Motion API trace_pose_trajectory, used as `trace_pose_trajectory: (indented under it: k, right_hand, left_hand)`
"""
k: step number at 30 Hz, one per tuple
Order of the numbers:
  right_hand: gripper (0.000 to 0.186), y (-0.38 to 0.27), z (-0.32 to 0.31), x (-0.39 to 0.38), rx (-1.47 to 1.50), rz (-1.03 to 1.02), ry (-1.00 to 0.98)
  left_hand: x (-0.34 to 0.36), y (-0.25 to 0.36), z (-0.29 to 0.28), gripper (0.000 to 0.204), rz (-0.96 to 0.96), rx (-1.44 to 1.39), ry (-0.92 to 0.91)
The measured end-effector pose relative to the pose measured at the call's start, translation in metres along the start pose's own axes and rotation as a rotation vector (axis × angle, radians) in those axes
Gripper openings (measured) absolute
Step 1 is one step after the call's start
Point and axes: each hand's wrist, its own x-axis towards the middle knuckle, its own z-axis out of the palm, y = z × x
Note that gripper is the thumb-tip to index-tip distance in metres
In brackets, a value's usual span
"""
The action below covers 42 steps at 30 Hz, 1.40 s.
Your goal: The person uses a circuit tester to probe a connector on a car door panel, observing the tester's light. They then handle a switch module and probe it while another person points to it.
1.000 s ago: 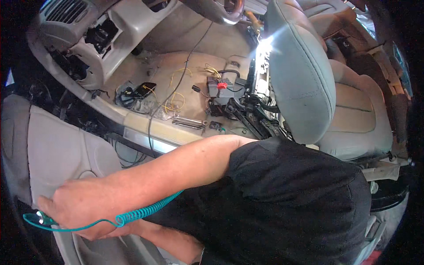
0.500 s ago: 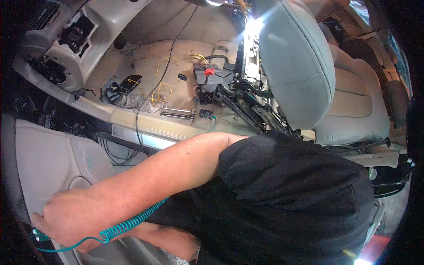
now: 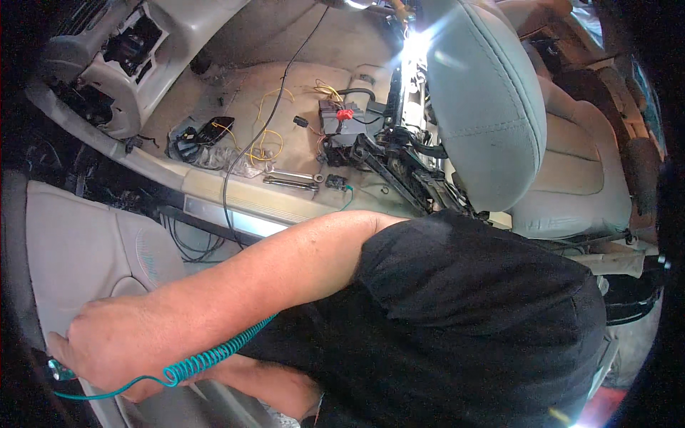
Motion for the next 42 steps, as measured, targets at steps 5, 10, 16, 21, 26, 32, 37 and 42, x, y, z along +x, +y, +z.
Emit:
trace_pose_trajectory:
  k: [5,10,16,21,26,32,37,42]
  right_hand:
    - [0.078,-0.004,-0.020,-0.005,-0.012,0.013,-0.063]
    - [0.081,-0.009,-0.012,-0.002,-0.028,0.014,-0.046]
    - [0.078,-0.005,-0.003,-0.008,-0.075,0.029,0.115]
    - [0.071,-0.008,-0.010,0.002,-0.008,0.005,-0.047]
    - [0.065,-0.005,-0.017,-0.006,0.033,0.034,-0.057]
    - [0.067,-0.010,-0.015,-0.007,0.010,0.060,-0.064]
    - [0.069,-0.008,-0.010,-0.004,-0.019,0.101,-0.047]
    - [0.072,0.006,-0.026,-0.006,-0.015,-0.103,-0.071]
  left_hand:
    - [-0.004,0.000,0.005,0.052,-0.011,-0.016,-0.014]
    - [0.001,0.005,-0.003,0.053,-0.007,-0.008,0.004]
    - [-0.008,0.003,0.010,0.055,-0.021,-0.052,-0.029]
    - [-0.002,0.006,0.001,0.057,-0.010,-0.032,0.001]
    - [-0.008,0.006,0.007,0.058,-0.020,-0.050,-0.017]
    - [-0.006,0.007,0.004,0.060,-0.017,-0.054,-0.012]
    - [-0.006,0.005,0.009,0.062,-0.023,-0.078,-0.031]
    - [-0.014,0.010,0.033,0.064,-0.022,-0.076,-0.087]
